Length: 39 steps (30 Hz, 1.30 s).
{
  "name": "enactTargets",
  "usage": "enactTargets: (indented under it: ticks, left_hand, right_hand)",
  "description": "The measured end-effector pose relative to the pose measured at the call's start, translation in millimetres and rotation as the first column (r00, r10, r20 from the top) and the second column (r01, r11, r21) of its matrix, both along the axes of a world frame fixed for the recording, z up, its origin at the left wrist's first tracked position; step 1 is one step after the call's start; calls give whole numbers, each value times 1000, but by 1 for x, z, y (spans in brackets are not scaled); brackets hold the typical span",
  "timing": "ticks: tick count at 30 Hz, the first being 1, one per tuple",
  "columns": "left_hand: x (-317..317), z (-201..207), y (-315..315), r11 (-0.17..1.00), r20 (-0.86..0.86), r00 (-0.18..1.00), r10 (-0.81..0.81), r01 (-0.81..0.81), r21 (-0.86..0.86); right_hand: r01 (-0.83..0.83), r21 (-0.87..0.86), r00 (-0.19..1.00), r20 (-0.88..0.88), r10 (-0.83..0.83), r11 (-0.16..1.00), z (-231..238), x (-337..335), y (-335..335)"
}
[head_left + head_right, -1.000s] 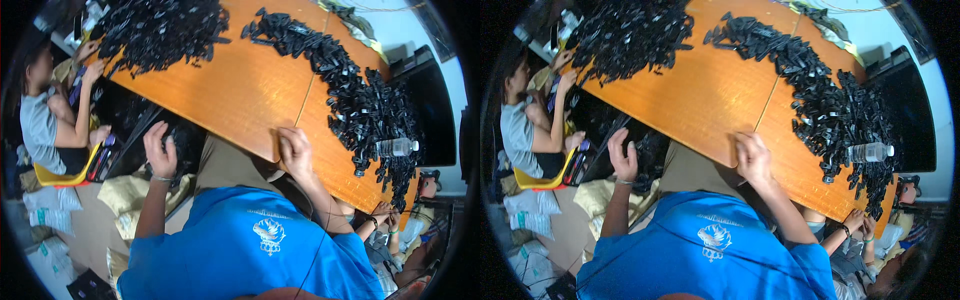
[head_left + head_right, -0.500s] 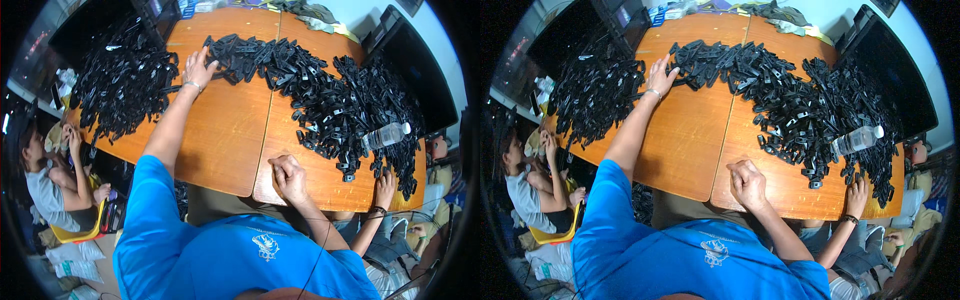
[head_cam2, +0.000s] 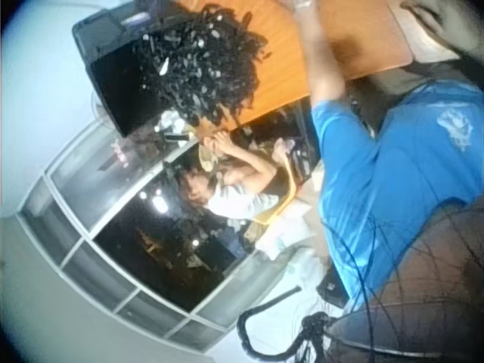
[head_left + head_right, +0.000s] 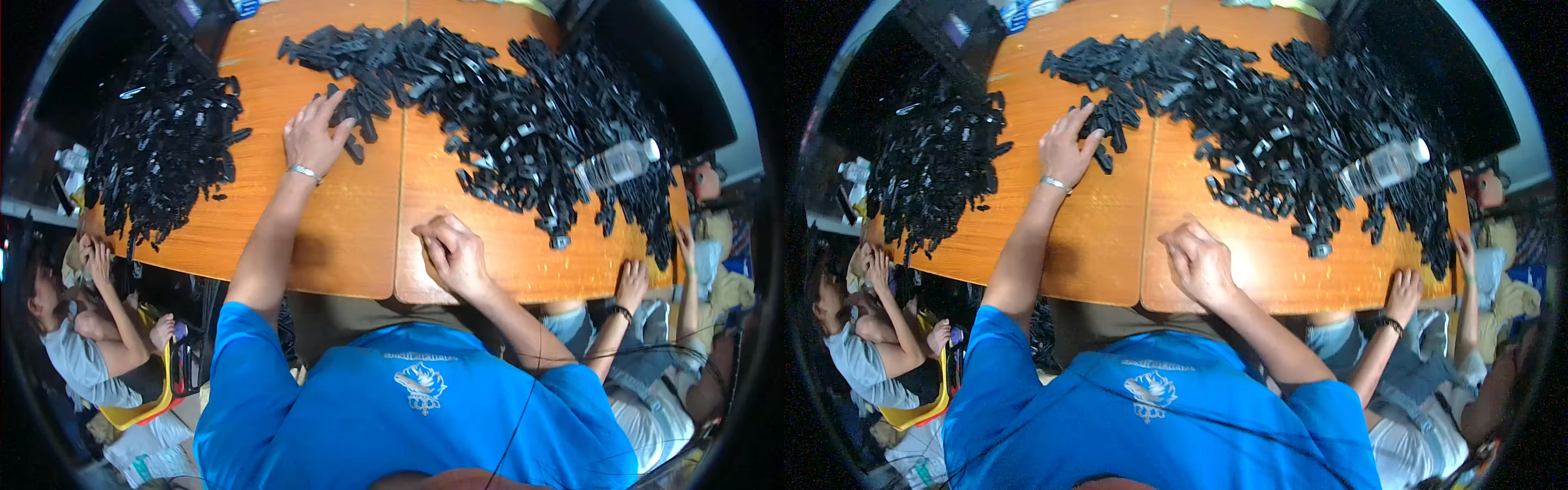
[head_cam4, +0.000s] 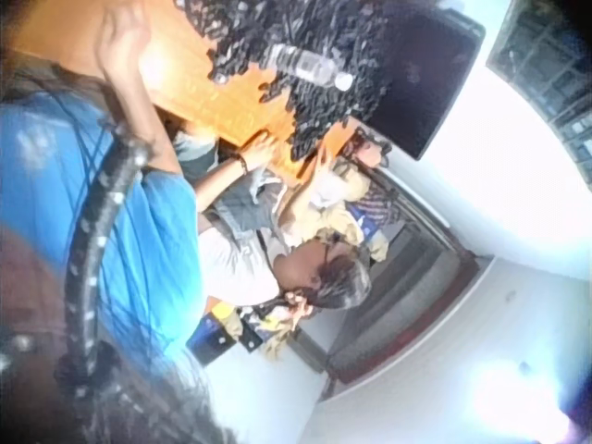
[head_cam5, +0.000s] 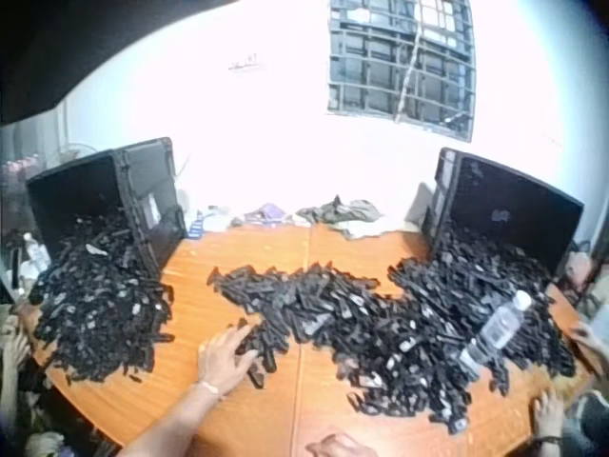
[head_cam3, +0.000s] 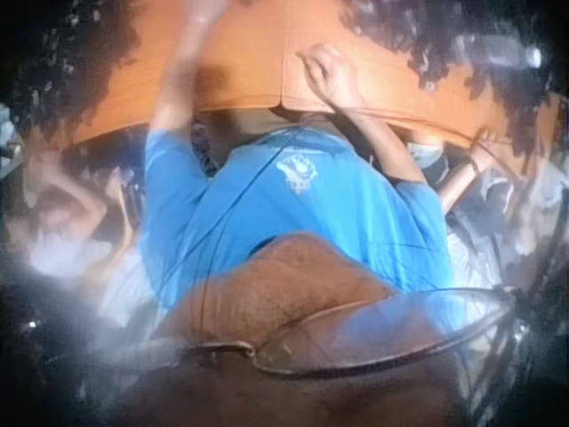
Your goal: The person assembles plastic components by picking up plastic parts from piles, fitting them together by hand, and placing the assembled pieces on the table.
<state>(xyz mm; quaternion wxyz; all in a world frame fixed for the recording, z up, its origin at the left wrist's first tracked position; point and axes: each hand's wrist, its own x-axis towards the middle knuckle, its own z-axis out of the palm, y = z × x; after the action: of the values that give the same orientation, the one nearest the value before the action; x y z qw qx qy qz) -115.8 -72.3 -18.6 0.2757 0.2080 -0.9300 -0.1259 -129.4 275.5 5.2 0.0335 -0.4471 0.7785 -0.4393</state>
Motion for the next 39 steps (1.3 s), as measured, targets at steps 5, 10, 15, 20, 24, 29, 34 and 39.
enactTargets:
  ticks: [5, 10, 15, 20, 24, 29, 34, 39]
  left_hand:
    - [44, 9, 30, 993, -148, 982, -118, 115, -30]
    - [76, 33, 74, 980, -231, 953, -199, 199, -21]
    - [82, 21, 94, 974, -203, 953, -225, 226, -19]
    - [79, 19, 99, 964, -150, 973, -177, 202, 171]
    - [75, 22, 100, 953, -63, 995, -73, 88, 289]
    - [79, 6, 96, 800, -136, 991, -4, 85, 594]
    - [97, 14, 97, 372, -285, 958, 30, 254, 893]
    - [116, 23, 105, 78, -364, 930, 54, 360, 930]
  right_hand:
    - [-65, -32, 997, 35, 66, 997, -5, -23, 5]
    - [238, 7, 955, -182, -233, 971, 15, -66, 10]
    - [265, 234, 913, -372, -165, 936, 22, -84, -10]
    - [254, 441, 931, -354, -93, 861, 22, -84, -28]
    - [105, 246, 985, -162, -66, 963, 31, -62, -32]
    - [34, 90, 994, 99, -43, 995, 13, -34, -34]
    - [42, 140, 999, -20, -39, 989, 1, -28, -15]
    - [59, 238, 984, -180, -16, 970, 12, -26, -11]
